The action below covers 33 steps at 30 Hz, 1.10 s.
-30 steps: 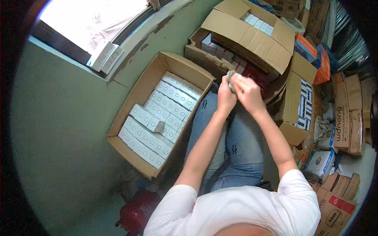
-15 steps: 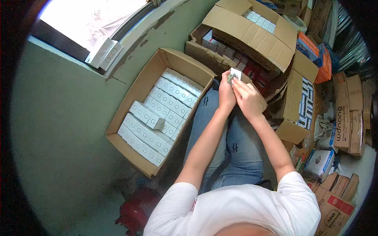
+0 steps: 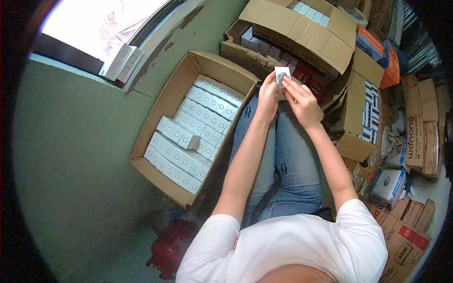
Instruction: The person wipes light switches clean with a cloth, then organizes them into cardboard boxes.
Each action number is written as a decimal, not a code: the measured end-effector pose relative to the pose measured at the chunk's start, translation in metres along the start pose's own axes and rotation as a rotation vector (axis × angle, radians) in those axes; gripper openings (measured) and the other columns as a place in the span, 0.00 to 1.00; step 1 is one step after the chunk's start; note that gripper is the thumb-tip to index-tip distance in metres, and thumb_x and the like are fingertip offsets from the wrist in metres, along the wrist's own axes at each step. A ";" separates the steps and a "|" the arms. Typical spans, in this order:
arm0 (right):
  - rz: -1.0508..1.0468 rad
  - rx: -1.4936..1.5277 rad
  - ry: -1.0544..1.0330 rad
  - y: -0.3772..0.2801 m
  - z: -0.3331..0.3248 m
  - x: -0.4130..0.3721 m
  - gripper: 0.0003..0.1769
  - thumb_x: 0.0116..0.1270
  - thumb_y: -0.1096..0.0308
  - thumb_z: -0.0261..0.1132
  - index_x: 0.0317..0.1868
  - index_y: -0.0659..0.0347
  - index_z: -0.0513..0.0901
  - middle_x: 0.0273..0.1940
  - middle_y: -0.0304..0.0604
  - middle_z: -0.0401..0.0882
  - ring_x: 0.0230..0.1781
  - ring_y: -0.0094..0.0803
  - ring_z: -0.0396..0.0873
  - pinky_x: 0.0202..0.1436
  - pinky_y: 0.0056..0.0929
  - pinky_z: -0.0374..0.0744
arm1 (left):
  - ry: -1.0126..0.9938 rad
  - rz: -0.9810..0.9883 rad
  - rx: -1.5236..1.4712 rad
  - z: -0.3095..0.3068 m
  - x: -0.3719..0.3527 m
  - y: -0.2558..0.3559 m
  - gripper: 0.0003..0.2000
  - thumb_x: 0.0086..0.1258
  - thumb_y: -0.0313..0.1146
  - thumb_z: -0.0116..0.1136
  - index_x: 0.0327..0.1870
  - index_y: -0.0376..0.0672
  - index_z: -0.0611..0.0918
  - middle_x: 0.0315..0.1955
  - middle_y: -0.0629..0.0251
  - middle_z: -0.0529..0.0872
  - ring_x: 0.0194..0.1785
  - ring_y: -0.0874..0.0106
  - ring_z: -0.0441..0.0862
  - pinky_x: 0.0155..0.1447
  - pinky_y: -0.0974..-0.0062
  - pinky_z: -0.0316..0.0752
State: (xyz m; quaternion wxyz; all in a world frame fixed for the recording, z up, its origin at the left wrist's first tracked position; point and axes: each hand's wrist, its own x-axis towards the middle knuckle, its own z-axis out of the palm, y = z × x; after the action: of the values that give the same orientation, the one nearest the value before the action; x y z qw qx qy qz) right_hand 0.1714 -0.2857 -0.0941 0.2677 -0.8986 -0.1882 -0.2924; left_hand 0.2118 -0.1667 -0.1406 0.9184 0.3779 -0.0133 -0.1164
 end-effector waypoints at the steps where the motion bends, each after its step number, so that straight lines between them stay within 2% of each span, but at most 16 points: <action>1: -0.031 0.009 -0.042 -0.001 -0.001 -0.001 0.14 0.64 0.73 0.68 0.50 0.60 0.87 0.55 0.39 0.85 0.39 0.36 0.82 0.47 0.32 0.81 | -0.008 -0.008 -0.134 -0.003 0.001 -0.002 0.21 0.71 0.31 0.45 0.65 0.38 0.73 0.54 0.61 0.82 0.57 0.69 0.79 0.60 0.73 0.73; 3: -0.199 -0.040 -0.043 0.010 -0.001 0.002 0.17 0.58 0.74 0.68 0.50 0.58 0.88 0.56 0.33 0.84 0.35 0.31 0.78 0.43 0.29 0.82 | -0.025 -0.023 -0.398 -0.011 0.003 -0.004 0.19 0.73 0.35 0.45 0.61 0.39 0.75 0.53 0.60 0.83 0.56 0.67 0.79 0.61 0.69 0.73; 4: -0.236 -0.052 -0.056 0.011 -0.001 0.003 0.17 0.57 0.74 0.68 0.49 0.58 0.88 0.56 0.32 0.84 0.35 0.31 0.78 0.42 0.28 0.83 | -0.041 -0.062 -0.423 -0.013 0.004 -0.002 0.17 0.76 0.40 0.42 0.57 0.41 0.77 0.52 0.60 0.83 0.56 0.65 0.80 0.63 0.63 0.72; 7: -0.371 -0.090 -0.126 0.024 0.002 0.001 0.17 0.55 0.72 0.66 0.47 0.53 0.89 0.56 0.25 0.84 0.33 0.27 0.77 0.38 0.25 0.83 | 0.000 -0.024 -0.496 -0.019 0.006 0.003 0.17 0.77 0.41 0.42 0.57 0.41 0.77 0.51 0.61 0.83 0.56 0.65 0.79 0.63 0.62 0.72; 9: -0.454 -0.191 -0.191 0.031 0.001 0.001 0.17 0.55 0.71 0.65 0.46 0.51 0.90 0.56 0.23 0.84 0.33 0.25 0.76 0.37 0.23 0.83 | 0.045 -0.016 -0.439 -0.018 0.009 0.002 0.17 0.80 0.43 0.40 0.56 0.42 0.77 0.51 0.63 0.83 0.55 0.67 0.79 0.62 0.64 0.72; 11: -0.494 -0.198 -0.140 0.034 -0.001 0.010 0.18 0.54 0.70 0.66 0.47 0.50 0.89 0.55 0.22 0.84 0.32 0.23 0.75 0.37 0.21 0.83 | 0.098 -0.011 -0.381 -0.018 0.009 0.001 0.17 0.83 0.45 0.39 0.56 0.43 0.77 0.50 0.65 0.83 0.54 0.70 0.79 0.61 0.67 0.72; 12: -0.512 -0.198 -0.107 0.032 -0.002 0.015 0.18 0.55 0.70 0.66 0.47 0.51 0.89 0.55 0.22 0.84 0.32 0.23 0.75 0.37 0.21 0.83 | 0.080 -0.031 -0.379 -0.021 0.013 -0.004 0.19 0.83 0.46 0.40 0.58 0.41 0.76 0.51 0.62 0.82 0.56 0.66 0.78 0.63 0.64 0.71; 14: -0.530 -0.191 -0.074 0.028 0.002 0.026 0.17 0.56 0.70 0.65 0.47 0.52 0.88 0.55 0.22 0.85 0.32 0.24 0.76 0.37 0.22 0.84 | 0.095 0.003 -0.364 -0.027 0.015 -0.013 0.18 0.82 0.45 0.42 0.58 0.41 0.76 0.52 0.61 0.82 0.57 0.67 0.78 0.64 0.65 0.71; 17: -0.420 -0.203 -0.026 0.028 0.020 0.044 0.15 0.58 0.69 0.65 0.46 0.52 0.88 0.53 0.25 0.86 0.34 0.26 0.79 0.38 0.24 0.84 | 0.205 0.073 -0.163 -0.014 0.016 -0.012 0.17 0.82 0.41 0.45 0.61 0.38 0.74 0.56 0.60 0.79 0.59 0.68 0.76 0.64 0.67 0.70; 18: -0.312 -0.233 -0.127 0.026 0.019 0.052 0.13 0.58 0.69 0.66 0.45 0.53 0.88 0.50 0.29 0.87 0.37 0.29 0.82 0.39 0.26 0.84 | 0.245 0.093 -0.075 -0.009 0.012 -0.010 0.18 0.82 0.41 0.44 0.61 0.38 0.74 0.57 0.60 0.79 0.60 0.68 0.76 0.65 0.68 0.70; 19: -0.189 -0.073 -0.132 0.030 0.024 0.059 0.12 0.62 0.65 0.65 0.45 0.54 0.88 0.47 0.32 0.87 0.40 0.33 0.83 0.41 0.30 0.84 | 0.288 0.113 0.012 -0.007 0.010 -0.012 0.18 0.82 0.41 0.44 0.62 0.37 0.73 0.57 0.60 0.78 0.61 0.68 0.76 0.65 0.68 0.69; 23: -0.060 -0.025 -0.266 0.026 0.028 0.066 0.13 0.68 0.60 0.64 0.45 0.58 0.88 0.46 0.39 0.87 0.42 0.39 0.84 0.46 0.36 0.83 | 0.257 0.099 -0.135 -0.010 0.009 -0.002 0.19 0.82 0.41 0.43 0.62 0.36 0.73 0.57 0.60 0.78 0.61 0.70 0.75 0.64 0.68 0.70; 27: 0.100 -0.149 -0.288 0.008 0.022 0.055 0.15 0.70 0.62 0.62 0.50 0.60 0.86 0.46 0.42 0.87 0.43 0.39 0.84 0.48 0.36 0.83 | 0.282 0.136 0.103 -0.011 0.011 -0.010 0.13 0.81 0.39 0.50 0.54 0.39 0.78 0.49 0.66 0.82 0.53 0.75 0.78 0.58 0.74 0.71; 28: -0.033 -0.278 -0.306 0.003 0.019 0.051 0.15 0.70 0.64 0.59 0.52 0.62 0.83 0.46 0.44 0.85 0.44 0.41 0.84 0.46 0.37 0.84 | 0.295 0.195 0.105 -0.007 0.011 -0.011 0.10 0.80 0.38 0.52 0.49 0.41 0.79 0.42 0.70 0.82 0.47 0.79 0.77 0.52 0.78 0.71; 31: 0.086 -0.304 -0.346 -0.008 0.014 0.052 0.14 0.69 0.66 0.59 0.50 0.64 0.82 0.47 0.46 0.84 0.43 0.44 0.84 0.41 0.39 0.85 | 0.233 0.288 0.277 -0.004 0.006 -0.008 0.10 0.81 0.38 0.51 0.44 0.41 0.78 0.37 0.74 0.80 0.43 0.83 0.73 0.47 0.80 0.68; 33: 0.200 -0.240 -0.379 0.008 0.018 0.058 0.12 0.71 0.64 0.58 0.43 0.63 0.83 0.41 0.51 0.85 0.39 0.51 0.84 0.38 0.47 0.83 | 0.242 0.277 0.284 -0.003 0.002 -0.009 0.11 0.80 0.38 0.52 0.38 0.42 0.78 0.31 0.77 0.77 0.37 0.85 0.70 0.42 0.82 0.66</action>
State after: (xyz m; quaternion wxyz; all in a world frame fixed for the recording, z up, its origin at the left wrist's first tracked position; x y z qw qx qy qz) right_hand 0.2265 -0.2708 -0.0732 0.1464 -0.9769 -0.1091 -0.1109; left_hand 0.2120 -0.1717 -0.1490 0.8580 0.5093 0.0289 0.0602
